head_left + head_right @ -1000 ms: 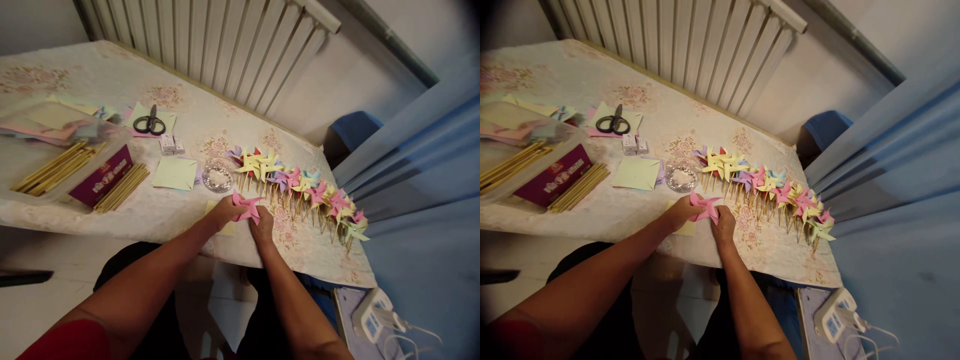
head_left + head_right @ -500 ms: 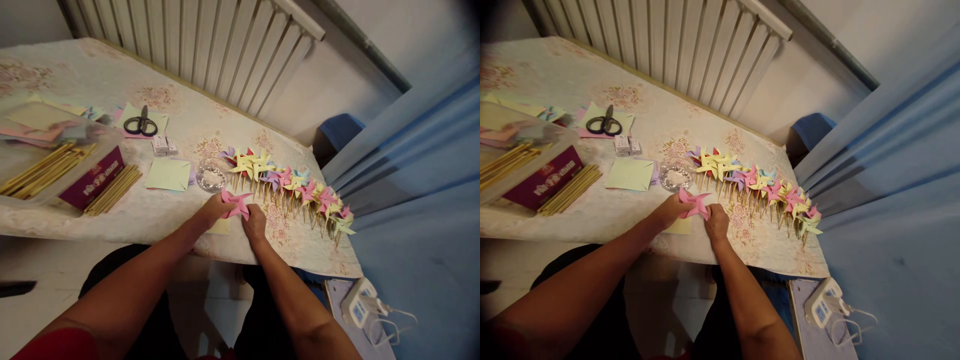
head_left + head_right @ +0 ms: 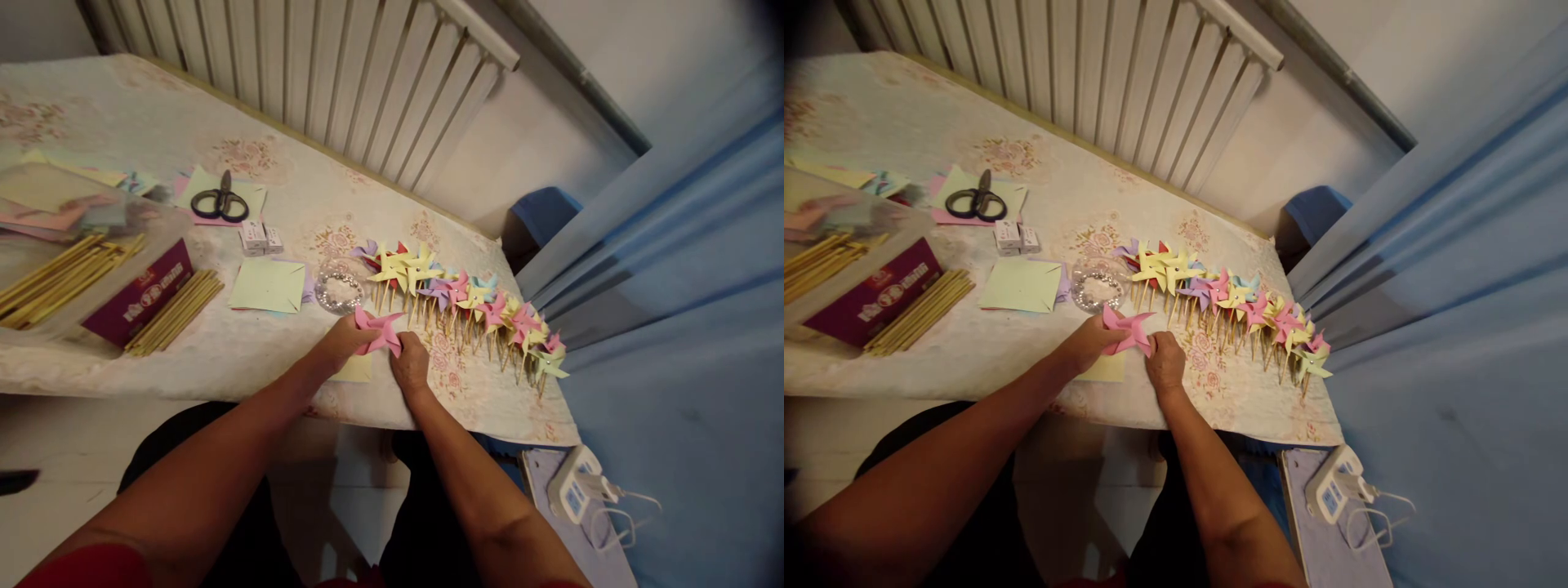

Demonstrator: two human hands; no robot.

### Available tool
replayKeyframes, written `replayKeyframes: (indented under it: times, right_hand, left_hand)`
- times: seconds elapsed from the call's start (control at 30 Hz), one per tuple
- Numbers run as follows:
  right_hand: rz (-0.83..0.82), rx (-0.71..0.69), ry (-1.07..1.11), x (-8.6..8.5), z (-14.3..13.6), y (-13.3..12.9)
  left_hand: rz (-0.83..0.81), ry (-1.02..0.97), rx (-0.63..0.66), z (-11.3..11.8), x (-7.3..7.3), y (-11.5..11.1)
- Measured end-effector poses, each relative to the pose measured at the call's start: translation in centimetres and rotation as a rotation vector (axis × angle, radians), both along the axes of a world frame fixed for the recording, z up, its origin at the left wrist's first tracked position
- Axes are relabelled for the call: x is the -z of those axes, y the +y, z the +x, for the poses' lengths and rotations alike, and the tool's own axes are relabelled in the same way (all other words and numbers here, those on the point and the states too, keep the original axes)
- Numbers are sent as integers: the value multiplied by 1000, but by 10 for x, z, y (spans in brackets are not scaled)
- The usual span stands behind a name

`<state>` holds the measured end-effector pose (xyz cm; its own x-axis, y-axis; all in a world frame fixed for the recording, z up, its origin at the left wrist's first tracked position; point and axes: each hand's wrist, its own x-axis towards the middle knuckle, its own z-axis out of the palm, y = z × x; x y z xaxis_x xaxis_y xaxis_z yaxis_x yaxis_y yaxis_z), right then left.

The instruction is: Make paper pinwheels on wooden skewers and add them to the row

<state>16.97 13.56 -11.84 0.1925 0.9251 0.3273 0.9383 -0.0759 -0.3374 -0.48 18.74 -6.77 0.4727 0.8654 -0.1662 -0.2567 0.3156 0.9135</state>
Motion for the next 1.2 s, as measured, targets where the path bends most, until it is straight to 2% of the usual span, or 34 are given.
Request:
replayKeyframes:
  times: [0.17,0.43,0.93,1.2]
  right_hand:
    - [-13,-6,-2,-1,0,0]
    - [-13,-8,-6,-2,0,-1]
    - [28,-42,23,-1,2,-2]
    - [60,-67,47,4,5,-2]
  left_hand:
    - [1,17,19,1,-2,-2]
    - [4,11,5,2,2,0]
    - [-32,-7,5,7,-6,-3]
    - [-24,-27,33,12,-6,-3]
